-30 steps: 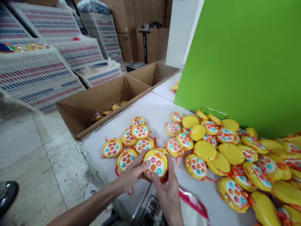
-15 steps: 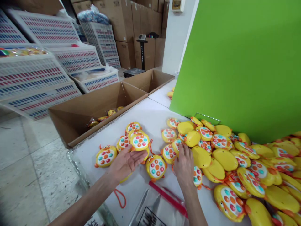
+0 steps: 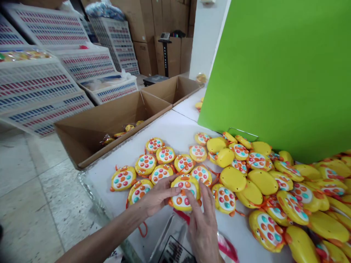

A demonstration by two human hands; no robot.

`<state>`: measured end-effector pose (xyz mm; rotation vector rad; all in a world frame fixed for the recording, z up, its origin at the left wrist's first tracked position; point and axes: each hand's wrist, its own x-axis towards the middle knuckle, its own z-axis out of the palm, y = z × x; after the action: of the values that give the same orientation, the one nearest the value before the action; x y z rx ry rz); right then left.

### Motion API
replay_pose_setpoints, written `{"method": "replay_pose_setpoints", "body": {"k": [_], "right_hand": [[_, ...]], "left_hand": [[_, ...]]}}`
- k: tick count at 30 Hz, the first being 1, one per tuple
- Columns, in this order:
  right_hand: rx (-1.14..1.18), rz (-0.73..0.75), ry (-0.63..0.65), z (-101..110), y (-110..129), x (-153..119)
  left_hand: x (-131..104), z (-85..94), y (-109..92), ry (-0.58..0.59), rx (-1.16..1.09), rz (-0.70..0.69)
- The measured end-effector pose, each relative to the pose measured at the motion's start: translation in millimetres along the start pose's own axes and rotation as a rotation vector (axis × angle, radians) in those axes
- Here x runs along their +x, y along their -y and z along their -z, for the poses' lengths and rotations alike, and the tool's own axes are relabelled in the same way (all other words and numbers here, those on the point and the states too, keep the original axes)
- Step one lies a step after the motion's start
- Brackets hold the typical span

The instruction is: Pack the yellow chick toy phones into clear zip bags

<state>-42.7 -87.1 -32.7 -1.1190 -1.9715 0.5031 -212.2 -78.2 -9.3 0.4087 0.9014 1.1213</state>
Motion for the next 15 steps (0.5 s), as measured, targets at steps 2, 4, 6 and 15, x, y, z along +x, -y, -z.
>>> {"method": "replay_pose_setpoints", "body": {"k": [2, 4, 6, 15], "right_hand": [[0.154, -0.253, -0.111, 0, 6, -3], [0.382, -0.531, -0.155, -1, 12, -3], [0.576, -0.694, -0.122, -4, 18, 1], [0.678, -0.681, -0.001, -13, 33, 1]], "left_hand": [[-3, 1.7, 4, -0.034, -0.010, -0.071], [-6, 2.8, 8, -0.047, 0.010, -0.125], [-9, 2.3, 12, -0.028, 0.039, -0.154], [-18, 18.9, 25, -0.326, 0.382, -0.184]]}}
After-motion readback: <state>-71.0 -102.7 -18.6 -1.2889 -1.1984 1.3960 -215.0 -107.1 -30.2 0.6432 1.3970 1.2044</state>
